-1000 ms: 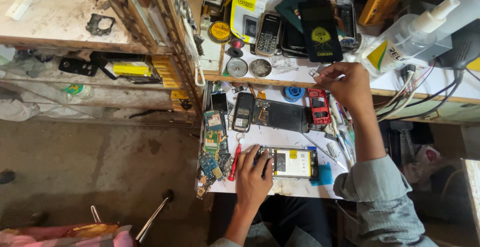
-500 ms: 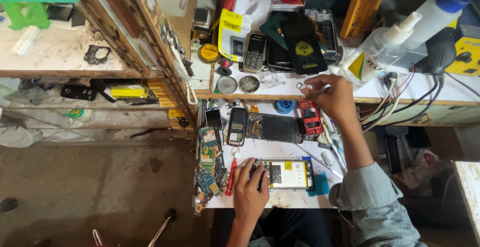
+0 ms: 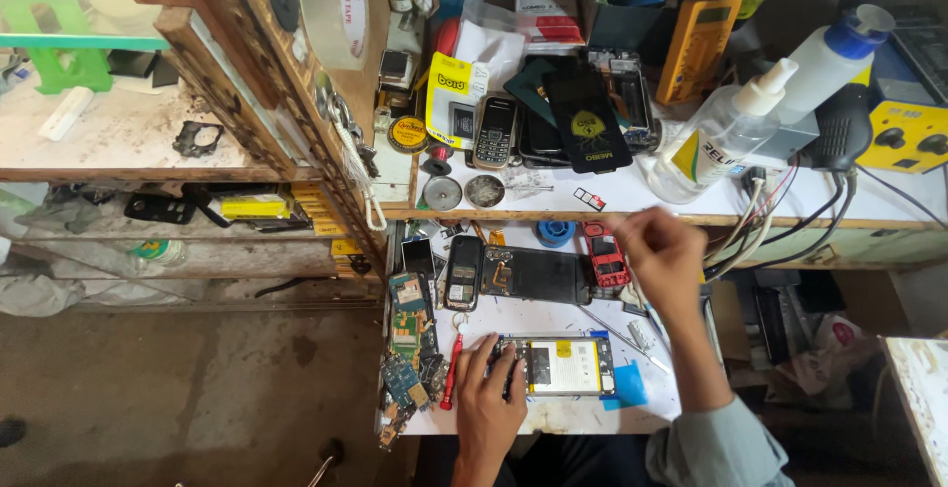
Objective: The person repairs a disassembled smartphone at a cluttered workbench. They use a red screwdriver to work on the phone's internal components, manipulate small parts by hand, then lift the phone, handle its back cover and battery, and continue working on the internals with a tool.
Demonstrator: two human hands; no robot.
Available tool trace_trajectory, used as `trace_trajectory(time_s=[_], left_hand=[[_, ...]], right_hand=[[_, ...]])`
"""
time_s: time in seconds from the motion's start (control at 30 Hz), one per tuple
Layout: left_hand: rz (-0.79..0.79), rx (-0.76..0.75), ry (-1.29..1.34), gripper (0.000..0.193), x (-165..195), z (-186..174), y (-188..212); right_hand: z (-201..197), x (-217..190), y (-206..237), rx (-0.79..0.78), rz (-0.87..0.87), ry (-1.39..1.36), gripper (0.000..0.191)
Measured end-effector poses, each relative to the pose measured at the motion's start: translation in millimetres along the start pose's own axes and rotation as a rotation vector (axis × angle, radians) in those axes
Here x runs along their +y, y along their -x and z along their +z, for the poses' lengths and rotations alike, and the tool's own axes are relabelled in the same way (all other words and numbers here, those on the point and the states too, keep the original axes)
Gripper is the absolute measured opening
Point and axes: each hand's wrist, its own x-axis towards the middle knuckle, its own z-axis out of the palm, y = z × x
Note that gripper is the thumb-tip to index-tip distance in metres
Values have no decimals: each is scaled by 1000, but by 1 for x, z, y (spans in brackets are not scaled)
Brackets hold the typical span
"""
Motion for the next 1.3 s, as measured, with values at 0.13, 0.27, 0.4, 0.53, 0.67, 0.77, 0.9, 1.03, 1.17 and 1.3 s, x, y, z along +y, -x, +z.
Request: trace_trajectory(time_s=[0.13,0.27,0.4,0.53,0.67,0.77,0.9,1.03,1.17,1.3], left_hand=[[-3,3,4,25,0,-2,1],[11,12,5,24,2,-2,0],[13,25,2,23,2,-1,-1],[12,24,4,23,2,-1,-1],[13,14,5,24,2,-2,-1],[11,7,-1,24,2,-2,-1],[0,-5,-7,25,2,-2,0],[3,-2,-2,25,2,-2,0],[3,-5,0,25,2,-2,0],[12,11,8,25,3,-2,-1]], right_hand=[[23,10,25,-336,-66,288,19],[38,9,27,-482,-494,404,60],[46,8,31,-600,-288,624,83],[50,4,30,-635,-226,750,93],[54,4,28,-648,-189,799,92],[56,7,30,-640,-174,822,92],[55,10,31,-616,-200,797,88],[54,8,30,-623,-200,789,85],[54,0,28,-637,-144,801,92],[51,-5,28,-620,-169,721,90]])
